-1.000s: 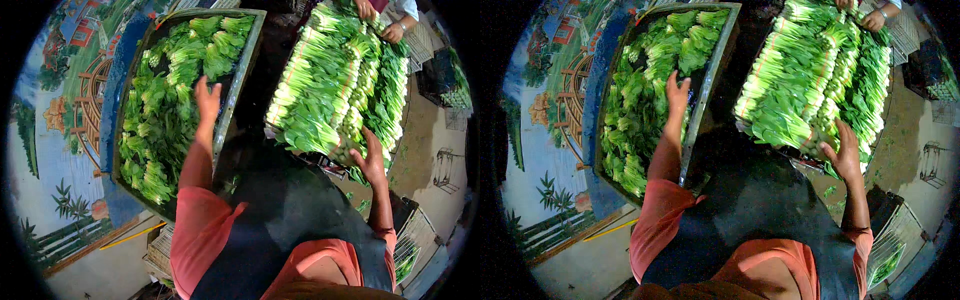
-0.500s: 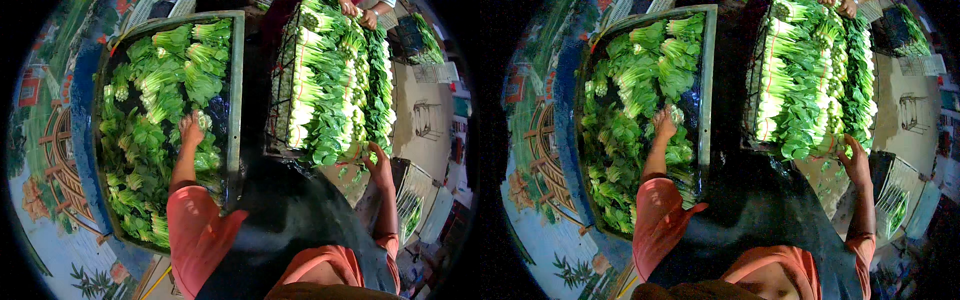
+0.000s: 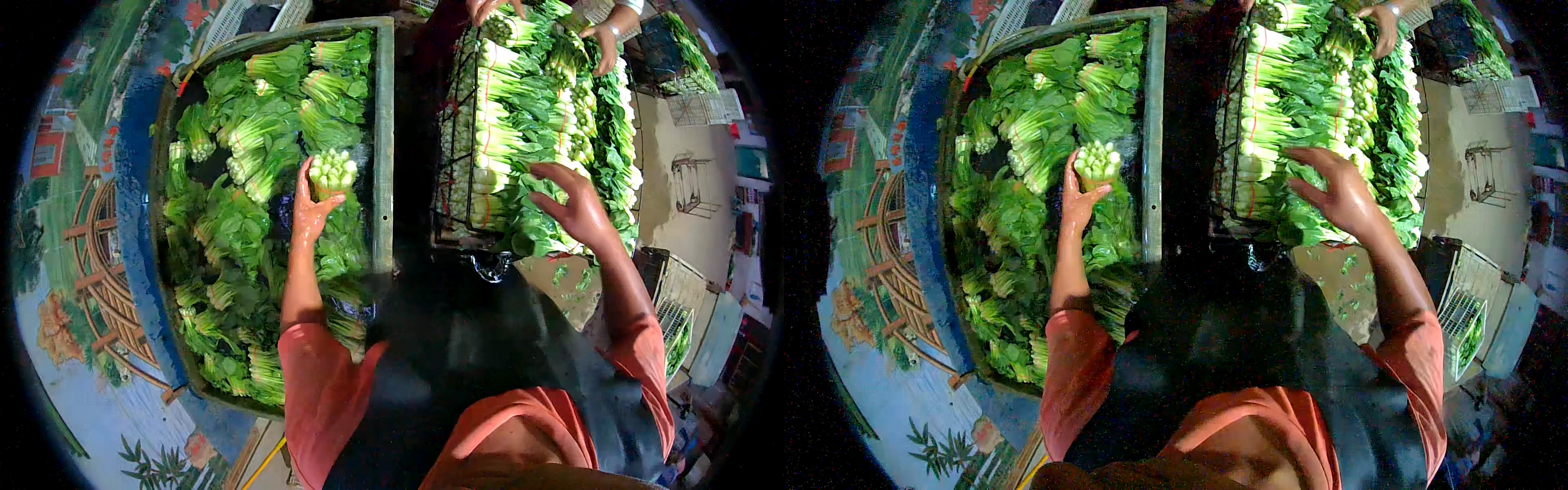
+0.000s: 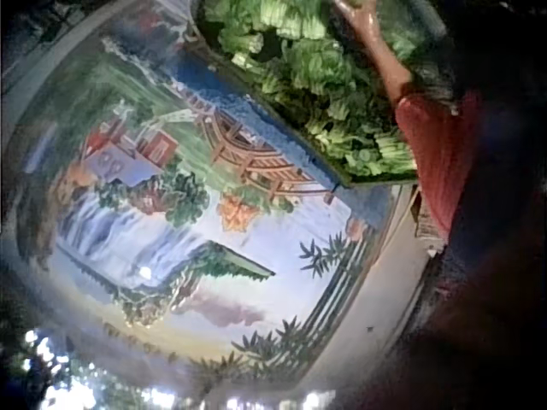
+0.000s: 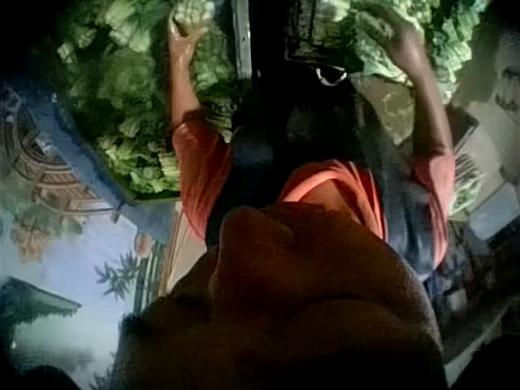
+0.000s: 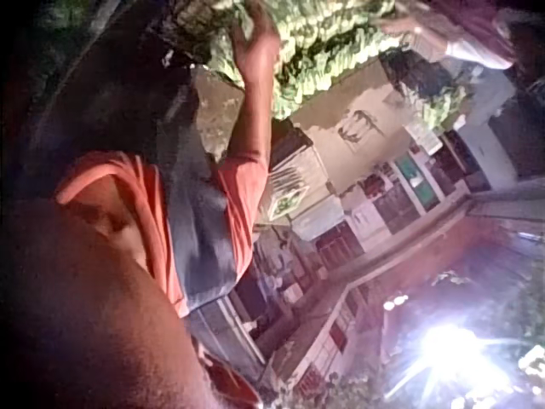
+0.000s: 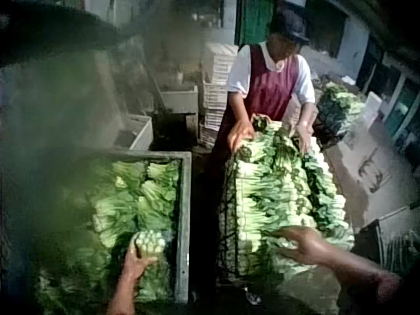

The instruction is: The person washes leafy green vegetables in a water-filled trough and places them into a wire basket. They repeatedly pick up bunches, rinse them, and arrange them in the basket, occasionally moving a plastic crate to the side.

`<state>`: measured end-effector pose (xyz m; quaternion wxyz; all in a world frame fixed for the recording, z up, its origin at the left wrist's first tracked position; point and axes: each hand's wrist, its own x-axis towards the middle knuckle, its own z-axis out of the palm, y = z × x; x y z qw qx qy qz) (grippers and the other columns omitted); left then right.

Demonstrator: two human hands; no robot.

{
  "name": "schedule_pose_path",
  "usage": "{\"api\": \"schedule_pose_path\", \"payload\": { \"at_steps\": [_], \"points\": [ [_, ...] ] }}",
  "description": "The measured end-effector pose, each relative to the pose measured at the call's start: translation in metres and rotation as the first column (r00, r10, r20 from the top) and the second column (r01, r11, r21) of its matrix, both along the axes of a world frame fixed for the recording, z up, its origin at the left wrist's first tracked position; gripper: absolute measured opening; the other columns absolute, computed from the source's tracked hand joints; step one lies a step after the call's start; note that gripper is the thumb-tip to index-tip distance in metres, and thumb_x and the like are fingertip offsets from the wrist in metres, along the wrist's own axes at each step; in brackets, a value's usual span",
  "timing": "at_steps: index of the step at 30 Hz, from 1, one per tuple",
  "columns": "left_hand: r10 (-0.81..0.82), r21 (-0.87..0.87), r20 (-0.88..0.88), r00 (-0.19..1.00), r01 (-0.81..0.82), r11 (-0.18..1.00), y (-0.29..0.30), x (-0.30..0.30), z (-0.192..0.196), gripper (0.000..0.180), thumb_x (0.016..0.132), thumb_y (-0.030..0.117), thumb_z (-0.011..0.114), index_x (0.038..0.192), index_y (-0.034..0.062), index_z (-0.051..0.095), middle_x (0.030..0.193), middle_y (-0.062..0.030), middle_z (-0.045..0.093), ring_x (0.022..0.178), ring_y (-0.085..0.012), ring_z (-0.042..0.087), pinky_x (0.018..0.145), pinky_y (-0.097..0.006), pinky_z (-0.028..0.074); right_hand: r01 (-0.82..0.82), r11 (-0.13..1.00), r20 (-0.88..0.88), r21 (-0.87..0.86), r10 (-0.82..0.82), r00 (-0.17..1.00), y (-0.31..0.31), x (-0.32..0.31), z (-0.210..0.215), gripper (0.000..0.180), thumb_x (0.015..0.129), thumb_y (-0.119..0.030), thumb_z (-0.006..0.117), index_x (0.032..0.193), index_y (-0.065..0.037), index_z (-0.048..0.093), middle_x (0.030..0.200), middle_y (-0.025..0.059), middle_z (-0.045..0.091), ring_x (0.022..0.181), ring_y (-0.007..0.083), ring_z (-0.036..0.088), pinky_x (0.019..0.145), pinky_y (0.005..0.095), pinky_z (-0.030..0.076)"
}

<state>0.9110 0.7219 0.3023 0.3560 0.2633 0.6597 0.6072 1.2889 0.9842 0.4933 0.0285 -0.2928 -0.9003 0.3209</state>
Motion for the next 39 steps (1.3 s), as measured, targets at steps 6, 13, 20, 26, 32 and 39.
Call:
{"api": "schedule_pose_path", "payload": {
  "at_steps": [6,13,20,26,32,39],
  "points": [
    [0.079,0.158,-0.230,0.970,-0.043,0.987,0.042,0.065,0.111,0.103,0.070,0.002,0.088,0.156,0.0051,0.031,0.151,-0.0147,0.046,0.137,-0.0242,0.046,0.115,-0.039,0.038,-0.325,0.923,-0.422,-0.206,0.216,0.881,-0.046,-0.145,-0.026,0.108,0.075,-0.037,0.090,0.154,0.002,0.028,0.152,0.0209,0.045,0.142,0.0298,0.044,0.118,0.0385,0.034],
    [-0.136,0.109,-0.554,0.821,0.233,0.966,0.040,0.044,0.101,0.099,0.081,0.027,0.086,0.159,0.0074,0.028,0.160,-0.0184,0.032,0.149,-0.0325,0.030,0.121,-0.041,0.027,-0.195,0.704,-0.483,-0.683,-0.236,0.843,-0.039,-0.151,-0.033,0.071,0.075,-0.024,0.090,0.133,-0.002,0.055,0.125,0.0069,0.066,0.113,0.0150,0.061,0.102,0.0339,0.048],
    [-0.635,-0.807,-0.589,0.499,-0.397,0.437,-0.018,-0.115,-0.060,0.100,0.086,0.009,0.076,0.164,0.0264,0.015,0.163,-0.0181,0.026,0.151,-0.0374,0.025,0.122,-0.054,0.024,0.177,0.717,-0.359,-0.675,-0.528,0.770,0.029,-0.015,-0.033,0.077,0.081,-0.044,0.076,0.138,0.002,0.053,0.119,0.0083,0.065,0.104,0.0191,0.063,0.092,0.0336,0.049],
    [-0.307,-0.823,-0.537,0.786,-0.408,0.396,-0.069,-0.116,-0.185,0.091,0.092,0.049,0.069,0.160,0.0085,0.024,0.128,-0.0242,0.063,0.117,-0.0424,0.061,0.101,-0.058,0.046,0.281,0.735,-0.417,-0.617,-0.608,0.675,0.035,0.036,-0.011,0.083,0.086,-0.047,0.075,0.145,0.004,0.046,0.135,0.0134,0.058,0.121,0.0233,0.058,0.102,0.0375,0.047],
    [-0.061,-0.802,-0.443,0.894,-0.365,0.473,-0.032,-0.043,-0.100,0.074,0.100,0.063,0.049,0.151,0.0102,0.046,0.131,-0.0214,0.063,0.115,-0.0409,0.064,0.092,-0.053,0.052,0.503,0.641,-0.396,-0.579,-0.761,0.514,0.020,0.102,-0.015,0.077,0.084,-0.043,0.078,0.140,0.000,0.050,0.128,0.0095,0.061,0.114,0.0214,0.060,0.099,0.0364,0.046],
    [-0.651,-0.675,-0.680,0.337,0.059,0.736,-0.004,-0.018,-0.067,0.090,0.078,-0.007,0.064,0.158,0.0155,0.030,0.162,-0.0121,0.034,0.154,-0.0331,0.022,0.125,-0.054,0.015,0.556,0.566,-0.353,-0.608,-0.821,0.449,0.024,0.132,-0.001,0.060,0.089,-0.038,0.073,0.129,0.003,0.059,0.116,0.0098,0.066,0.103,0.0181,0.063,0.089,0.0327,0.050]
  ]
}}
